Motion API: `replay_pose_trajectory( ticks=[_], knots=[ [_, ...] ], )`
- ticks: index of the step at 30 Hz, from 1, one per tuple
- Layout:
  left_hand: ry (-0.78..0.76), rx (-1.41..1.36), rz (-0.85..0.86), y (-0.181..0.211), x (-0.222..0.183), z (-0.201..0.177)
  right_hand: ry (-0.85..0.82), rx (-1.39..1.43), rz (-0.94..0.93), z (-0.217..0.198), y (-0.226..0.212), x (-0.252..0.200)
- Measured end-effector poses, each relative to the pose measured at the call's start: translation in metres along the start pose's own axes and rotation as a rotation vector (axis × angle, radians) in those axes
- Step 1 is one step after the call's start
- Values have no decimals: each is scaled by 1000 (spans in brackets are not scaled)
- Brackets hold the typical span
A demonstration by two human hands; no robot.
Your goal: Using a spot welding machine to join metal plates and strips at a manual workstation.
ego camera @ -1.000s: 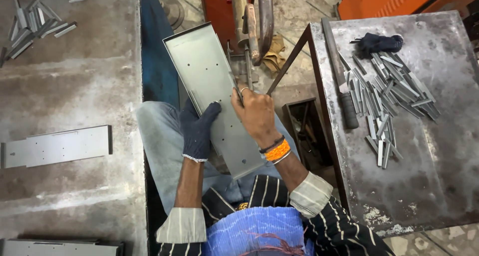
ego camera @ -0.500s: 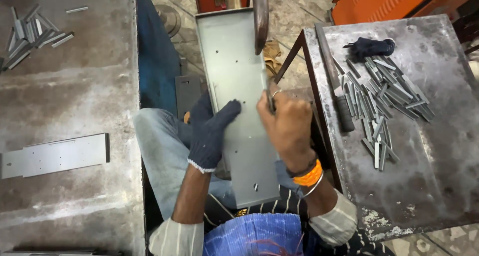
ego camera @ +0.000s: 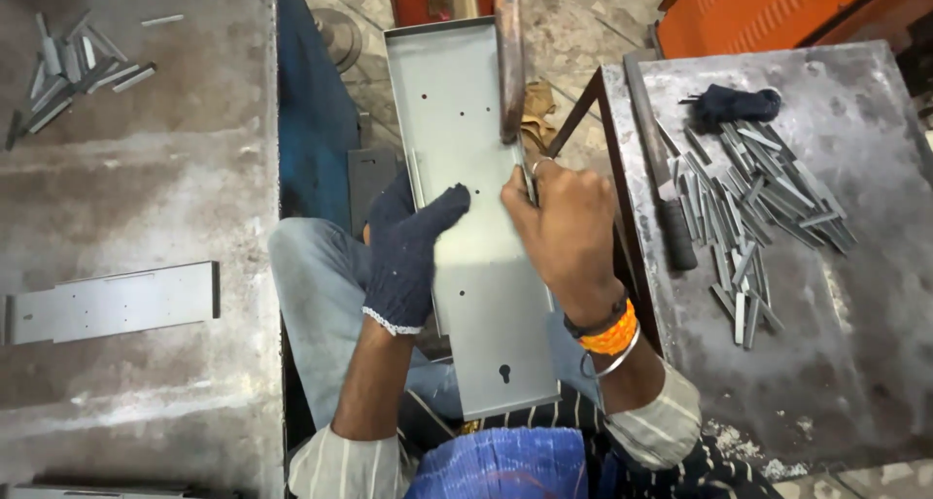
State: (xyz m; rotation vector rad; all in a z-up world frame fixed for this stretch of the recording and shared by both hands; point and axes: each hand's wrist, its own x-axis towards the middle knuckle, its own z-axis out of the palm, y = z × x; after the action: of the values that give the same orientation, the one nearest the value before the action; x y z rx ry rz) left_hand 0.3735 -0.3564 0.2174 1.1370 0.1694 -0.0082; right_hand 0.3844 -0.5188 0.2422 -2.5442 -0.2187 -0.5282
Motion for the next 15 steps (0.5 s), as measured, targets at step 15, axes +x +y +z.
replay_pose_trajectory(
  ticks=[15],
  knots=[
    [-39,19,47,-7,24,-6,-214,-129,124,-25,-18,4]
  ],
)
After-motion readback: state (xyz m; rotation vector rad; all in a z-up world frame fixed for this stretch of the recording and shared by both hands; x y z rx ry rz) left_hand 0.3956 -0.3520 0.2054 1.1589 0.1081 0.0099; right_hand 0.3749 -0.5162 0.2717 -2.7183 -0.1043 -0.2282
